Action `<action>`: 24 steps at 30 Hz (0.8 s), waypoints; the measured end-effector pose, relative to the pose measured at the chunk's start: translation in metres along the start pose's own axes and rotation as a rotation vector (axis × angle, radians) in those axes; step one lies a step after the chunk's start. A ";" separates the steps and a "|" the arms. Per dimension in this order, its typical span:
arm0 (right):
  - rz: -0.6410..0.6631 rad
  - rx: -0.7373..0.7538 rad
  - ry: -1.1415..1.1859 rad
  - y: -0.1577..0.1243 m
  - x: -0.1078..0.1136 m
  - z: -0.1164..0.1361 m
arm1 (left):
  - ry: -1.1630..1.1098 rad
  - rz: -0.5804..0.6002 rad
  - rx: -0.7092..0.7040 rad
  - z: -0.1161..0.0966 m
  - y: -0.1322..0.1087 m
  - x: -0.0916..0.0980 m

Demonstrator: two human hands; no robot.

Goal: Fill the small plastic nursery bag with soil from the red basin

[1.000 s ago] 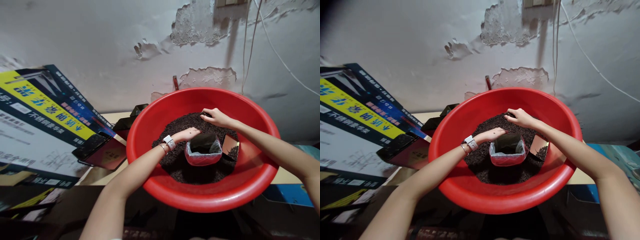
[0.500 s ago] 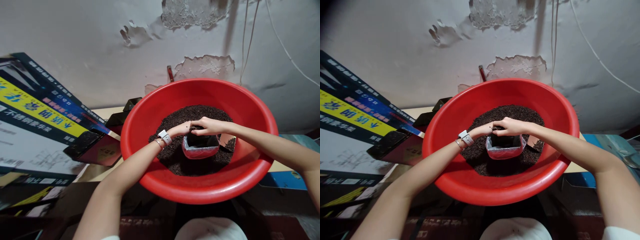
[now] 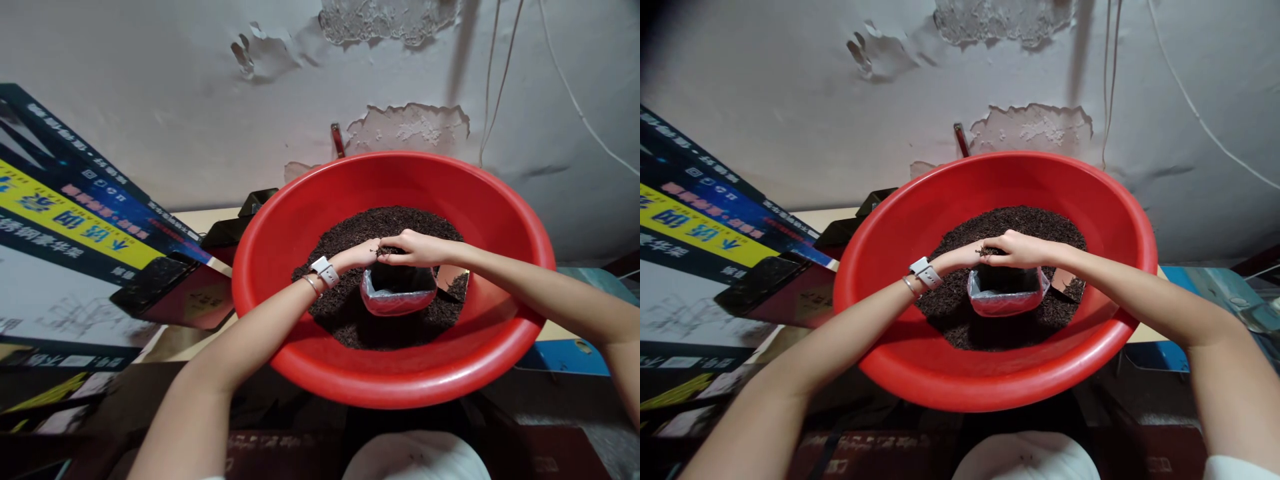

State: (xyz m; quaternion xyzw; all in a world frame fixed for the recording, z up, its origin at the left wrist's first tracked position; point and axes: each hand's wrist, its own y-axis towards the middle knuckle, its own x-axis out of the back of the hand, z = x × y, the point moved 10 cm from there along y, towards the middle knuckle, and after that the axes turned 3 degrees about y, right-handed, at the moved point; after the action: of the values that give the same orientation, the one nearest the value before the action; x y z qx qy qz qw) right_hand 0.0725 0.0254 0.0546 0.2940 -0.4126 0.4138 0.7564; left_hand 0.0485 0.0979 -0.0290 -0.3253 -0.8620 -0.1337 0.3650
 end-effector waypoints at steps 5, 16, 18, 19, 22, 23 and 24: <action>0.021 0.003 -0.010 0.001 -0.002 -0.002 | 0.015 -0.003 0.001 0.002 -0.001 0.001; 0.053 -0.007 0.004 0.000 -0.006 -0.003 | 0.034 0.033 -0.022 -0.005 -0.001 -0.003; 0.054 -0.005 0.003 0.000 -0.006 -0.004 | 0.039 0.044 -0.023 -0.007 -0.001 -0.004; 0.055 -0.004 0.001 0.000 -0.006 -0.004 | 0.040 0.049 -0.025 -0.008 -0.001 -0.004; 0.059 -0.005 -0.009 0.000 -0.007 -0.005 | 0.045 0.054 -0.025 -0.009 -0.002 -0.004; 0.061 -0.006 -0.012 0.000 -0.007 -0.005 | 0.048 0.053 -0.020 -0.009 -0.002 -0.004; 0.061 -0.006 -0.016 0.000 -0.007 -0.005 | 0.052 0.053 -0.014 -0.009 -0.002 -0.004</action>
State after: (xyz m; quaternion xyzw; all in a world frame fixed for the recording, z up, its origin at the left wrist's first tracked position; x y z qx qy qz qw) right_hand 0.0722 0.0269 0.0463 0.2825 -0.4286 0.4331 0.7409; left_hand 0.0541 0.0902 -0.0255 -0.3470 -0.8424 -0.1386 0.3882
